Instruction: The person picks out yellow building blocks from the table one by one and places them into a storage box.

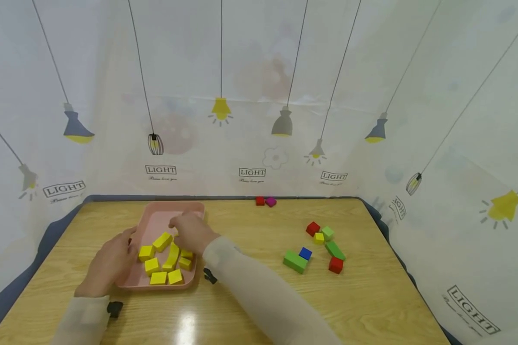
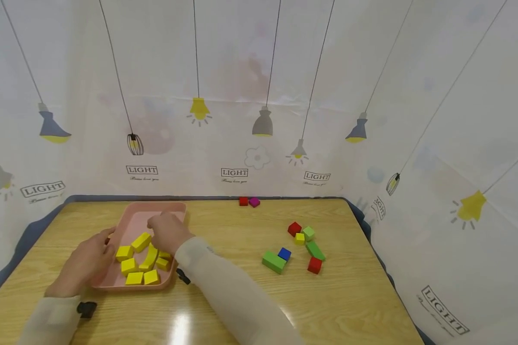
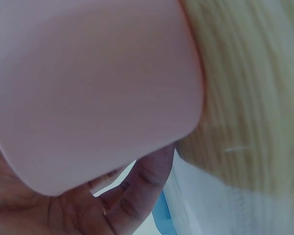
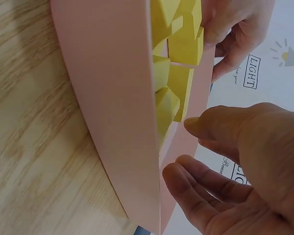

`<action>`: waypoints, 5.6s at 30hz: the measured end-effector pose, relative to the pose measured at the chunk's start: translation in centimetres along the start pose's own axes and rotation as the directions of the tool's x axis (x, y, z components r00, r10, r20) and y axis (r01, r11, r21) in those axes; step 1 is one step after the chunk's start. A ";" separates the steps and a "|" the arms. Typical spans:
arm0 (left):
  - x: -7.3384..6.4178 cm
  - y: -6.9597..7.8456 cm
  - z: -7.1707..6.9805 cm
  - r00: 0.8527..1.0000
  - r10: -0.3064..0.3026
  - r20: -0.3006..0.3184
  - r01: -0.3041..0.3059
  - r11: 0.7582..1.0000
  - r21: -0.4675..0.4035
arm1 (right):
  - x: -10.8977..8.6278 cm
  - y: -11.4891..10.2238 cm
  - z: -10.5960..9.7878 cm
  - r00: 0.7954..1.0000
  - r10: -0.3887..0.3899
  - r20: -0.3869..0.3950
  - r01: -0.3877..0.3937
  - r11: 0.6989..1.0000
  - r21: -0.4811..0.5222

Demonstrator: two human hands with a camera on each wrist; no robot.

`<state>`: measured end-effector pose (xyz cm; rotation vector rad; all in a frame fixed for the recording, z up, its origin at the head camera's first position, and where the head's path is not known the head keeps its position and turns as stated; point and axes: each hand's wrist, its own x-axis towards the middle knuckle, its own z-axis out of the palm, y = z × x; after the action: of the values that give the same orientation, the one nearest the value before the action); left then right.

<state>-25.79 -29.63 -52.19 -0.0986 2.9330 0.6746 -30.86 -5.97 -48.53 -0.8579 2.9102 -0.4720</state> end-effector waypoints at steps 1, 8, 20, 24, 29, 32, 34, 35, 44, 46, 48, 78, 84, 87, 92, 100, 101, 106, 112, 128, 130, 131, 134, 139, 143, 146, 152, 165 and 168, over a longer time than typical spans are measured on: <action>-0.1 0.1 0.0 1.000 -0.001 -0.001 0.001 1.000 -0.002 | -0.1 0.1 0.0 1.000 -0.004 -0.001 0.004 1.000 0.000; -0.2 0.0 0.2 1.000 0.012 -0.028 -0.012 1.000 0.009 | -0.7 1.1 -0.7 1.000 -0.011 0.006 0.010 0.997 0.079; -0.3 -0.1 0.2 1.000 0.018 -0.021 -0.017 1.000 0.018 | -2.1 4.4 -1.9 0.999 -0.006 -0.044 0.010 0.996 0.092; -0.3 0.0 0.2 1.000 0.015 -0.024 -0.014 1.000 0.017 | -3.2 5.6 -2.5 0.998 0.010 -0.065 -0.005 0.997 0.077; -0.3 0.2 0.1 1.000 0.011 -0.023 -0.011 1.000 0.017 | -4.9 7.3 -3.3 0.995 0.009 -0.098 -0.002 0.997 0.076; -0.4 0.1 0.1 0.999 0.024 -0.031 -0.023 0.999 0.024 | -5.8 8.5 -3.7 0.994 0.030 -0.103 -0.019 0.995 0.098; -0.4 0.0 0.1 0.999 0.034 -0.033 -0.033 0.999 0.028 | -6.5 9.3 -3.8 0.993 0.050 -0.106 -0.037 0.992 0.119; -0.4 0.0 0.1 0.999 0.038 -0.035 -0.037 0.999 0.029 | -6.9 9.8 -3.9 0.992 0.061 -0.108 -0.046 0.990 0.134; -0.3 -0.1 0.3 0.999 0.030 -0.036 -0.029 0.999 0.033 | -11.1 13.5 -4.4 0.979 0.152 -0.137 -0.122 0.972 0.203; -0.2 -0.1 0.2 0.999 0.024 -0.035 -0.023 0.999 0.030 | -12.0 14.1 -4.6 0.973 0.166 -0.158 -0.130 0.968 0.215; -0.3 -0.1 0.1 0.999 0.020 -0.031 -0.019 0.999 0.028 | -12.9 14.6 -4.8 0.967 0.186 -0.175 -0.142 0.961 0.238; -0.1 0.0 0.5 1.000 -0.010 -0.009 0.010 1.000 0.001 | -23.0 24.9 -6.6 0.810 0.536 -0.239 -0.478 0.839 0.261; -0.2 0.0 0.4 1.000 0.002 -0.021 -0.001 1.000 0.005 | -23.4 25.6 -6.0 0.811 0.531 -0.247 -0.486 0.845 0.222; -0.3 0.2 0.3 1.000 -0.008 -0.019 0.008 1.000 0.002 | -23.3 25.8 -5.9 0.809 0.536 -0.240 -0.494 0.842 0.215; -0.2 0.1 0.2 1.000 -0.009 -0.014 0.009 1.000 0.001 | -23.1 25.8 -5.8 0.803 0.552 -0.223 -0.512 0.832 0.215; -0.2 -0.1 0.5 1.000 -0.014 -0.020 0.014 1.000 -0.004 | -23.2 25.7 -5.8 0.797 0.566 -0.211 -0.531 0.823 0.202; -0.2 -0.1 0.5 1.000 -0.013 -0.021 0.013 1.000 -0.006 | -23.2 25.6 -5.8 0.797 0.567 -0.209 -0.532 0.822 0.203; -0.3 0.2 0.4 1.000 -0.005 -0.026 0.005 1.000 -0.005 | -23.1 25.7 -5.8 0.797 0.568 -0.206 -0.529 0.821 0.215; -0.3 0.1 0.4 1.000 -0.017 -0.019 0.016 1.000 -0.006 | -23.0 25.8 -5.5 0.792 0.576 -0.201 -0.536 0.814 0.224; -0.4 0.2 0.5 0.999 0.001 -0.045 -0.001 1.000 0.015 | -22.7 25.6 -5.3 0.798 0.569 -0.201 -0.526 0.819 0.230; -0.5 0.2 0.5 0.999 0.002 -0.044 -0.001 1.000 0.015 | -22.7 25.6 -5.3 0.799 0.564 -0.207 -0.522 0.822 0.228; -0.5 0.2 0.5 0.999 0.001 -0.043 -0.001 1.000 0.015 | -22.7 25.6 -5.2 0.800 0.561 -0.211 -0.519 0.825 0.225; -0.4 0.1 0.6 0.999 0.000 -0.042 0.001 1.000 0.013 | -22.7 25.5 -5.2 0.802 0.555 -0.218 -0.516 0.830 0.212; -0.3 0.1 0.6 0.999 -0.003 -0.041 0.004 1.000 0.011 | -22.6 25.6 -5.1 0.802 0.556 -0.220 -0.519 0.830 0.206; -0.4 0.2 0.5 0.999 -0.003 -0.037 0.004 1.000 0.009 | -22.7 25.7 -5.0 0.804 0.548 -0.230 -0.511 0.835 0.203; -0.5 0.2 0.4 0.999 -0.002 -0.032 0.003 1.000 0.008 | -22.7 25.8 -5.0 0.808 0.538 -0.240 -0.501 0.842 0.201; -0.4 0.2 0.4 1.000 -0.012 -0.021 0.012 1.000 -0.001 | -22.7 25.7 -4.9 0.806 0.541 -0.240 -0.502 0.840 0.206; -0.5 0.3 0.2 1.000 0.002 -0.020 -0.002 1.000 0.006 | -22.6 24.9 -5.3 0.802 0.544 -0.249 -0.501 0.838 0.216; -0.5 0.2 0.2 1.000 0.000 -0.019 0.000 1.000 0.008 | -22.6 24.6 -5.3 0.803 0.540 -0.252 -0.495 0.840 0.225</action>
<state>-25.32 -29.35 -52.18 -0.1045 2.9536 0.6652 -25.42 27.25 -51.57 0.0685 3.1389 -0.8086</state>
